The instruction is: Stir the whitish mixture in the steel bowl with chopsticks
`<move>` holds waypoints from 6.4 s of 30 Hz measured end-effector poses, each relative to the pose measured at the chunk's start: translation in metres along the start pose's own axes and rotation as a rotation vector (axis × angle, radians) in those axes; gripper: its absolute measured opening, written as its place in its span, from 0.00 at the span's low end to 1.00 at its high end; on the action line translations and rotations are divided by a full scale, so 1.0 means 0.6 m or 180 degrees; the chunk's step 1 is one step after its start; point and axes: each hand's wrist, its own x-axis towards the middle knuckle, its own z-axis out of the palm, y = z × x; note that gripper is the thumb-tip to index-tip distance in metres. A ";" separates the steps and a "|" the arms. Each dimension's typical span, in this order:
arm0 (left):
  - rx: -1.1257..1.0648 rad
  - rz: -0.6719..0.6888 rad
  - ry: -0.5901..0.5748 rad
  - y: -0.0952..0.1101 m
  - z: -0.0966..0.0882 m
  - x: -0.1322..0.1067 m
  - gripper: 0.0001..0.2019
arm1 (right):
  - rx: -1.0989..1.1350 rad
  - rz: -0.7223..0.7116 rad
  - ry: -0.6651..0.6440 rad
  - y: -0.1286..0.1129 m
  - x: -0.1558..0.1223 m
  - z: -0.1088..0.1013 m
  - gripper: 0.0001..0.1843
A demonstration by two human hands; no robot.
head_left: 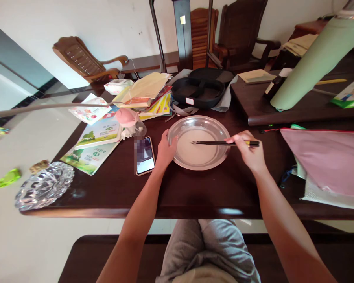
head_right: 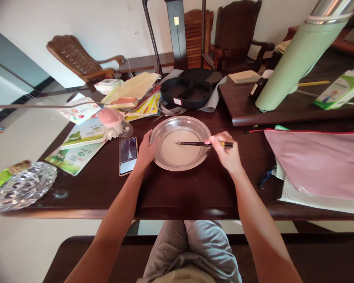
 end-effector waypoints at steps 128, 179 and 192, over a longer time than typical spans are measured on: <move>-0.0007 -0.0074 -0.0024 0.005 0.000 -0.002 0.32 | 0.0099 -0.0013 -0.0460 -0.005 -0.005 0.004 0.32; 0.0043 -0.0129 -0.0077 0.018 -0.003 -0.006 0.33 | 0.0576 0.0192 0.0448 0.008 0.005 -0.027 0.35; 0.0022 -0.0046 -0.0064 0.006 -0.002 -0.003 0.32 | 0.0270 0.0139 0.0588 0.008 0.005 -0.030 0.35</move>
